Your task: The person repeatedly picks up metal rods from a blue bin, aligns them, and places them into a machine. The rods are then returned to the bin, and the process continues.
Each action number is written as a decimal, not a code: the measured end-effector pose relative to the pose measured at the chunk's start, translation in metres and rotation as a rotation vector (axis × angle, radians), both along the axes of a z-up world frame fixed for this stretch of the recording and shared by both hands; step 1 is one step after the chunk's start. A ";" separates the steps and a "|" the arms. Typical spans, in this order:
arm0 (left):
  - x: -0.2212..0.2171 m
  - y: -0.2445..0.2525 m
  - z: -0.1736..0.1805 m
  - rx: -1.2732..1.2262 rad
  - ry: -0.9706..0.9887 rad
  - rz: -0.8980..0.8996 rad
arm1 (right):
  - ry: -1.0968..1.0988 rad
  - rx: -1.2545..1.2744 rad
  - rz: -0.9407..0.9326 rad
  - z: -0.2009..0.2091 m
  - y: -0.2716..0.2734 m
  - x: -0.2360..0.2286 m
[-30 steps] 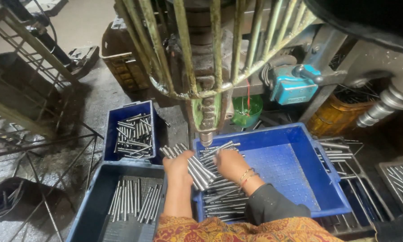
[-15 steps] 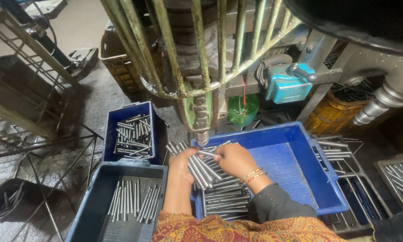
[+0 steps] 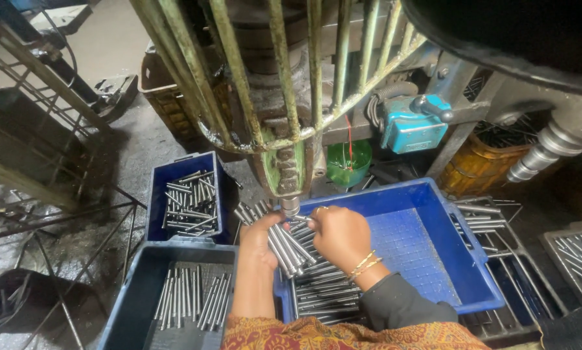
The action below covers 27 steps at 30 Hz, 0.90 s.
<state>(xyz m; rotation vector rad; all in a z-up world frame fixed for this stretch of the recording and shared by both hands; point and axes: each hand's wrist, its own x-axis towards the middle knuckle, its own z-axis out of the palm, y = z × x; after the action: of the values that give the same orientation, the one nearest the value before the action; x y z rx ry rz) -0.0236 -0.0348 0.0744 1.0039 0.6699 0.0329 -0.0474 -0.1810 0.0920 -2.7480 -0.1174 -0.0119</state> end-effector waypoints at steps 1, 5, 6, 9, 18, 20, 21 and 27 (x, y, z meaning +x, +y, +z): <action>0.002 0.001 0.002 0.014 0.009 0.019 | -0.011 0.011 -0.013 0.003 0.002 -0.002; -0.005 0.001 0.000 0.112 0.146 0.012 | 0.129 0.028 0.008 -0.008 0.005 0.006; -0.005 -0.001 0.007 0.113 0.140 0.015 | 0.124 0.029 0.011 -0.004 0.008 0.008; -0.002 -0.008 -0.003 0.114 0.171 -0.038 | 0.132 0.079 0.041 -0.003 0.011 0.005; -0.003 -0.006 -0.012 0.213 0.074 -0.038 | 0.130 0.136 -0.024 -0.018 0.008 0.014; -0.005 -0.009 0.004 0.198 0.046 -0.015 | 0.113 0.173 -0.030 -0.015 0.009 0.014; -0.007 -0.009 0.006 0.196 0.043 -0.016 | 0.110 0.171 -0.032 -0.015 0.008 0.014; 0.009 -0.007 -0.009 0.092 0.009 0.010 | 0.048 0.124 -0.013 0.014 0.009 0.004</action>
<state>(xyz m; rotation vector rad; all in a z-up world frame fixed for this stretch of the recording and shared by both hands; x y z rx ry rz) -0.0144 -0.0417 0.0653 1.0895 0.6868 0.0687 -0.0438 -0.1723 0.1061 -2.6232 -0.0832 0.0425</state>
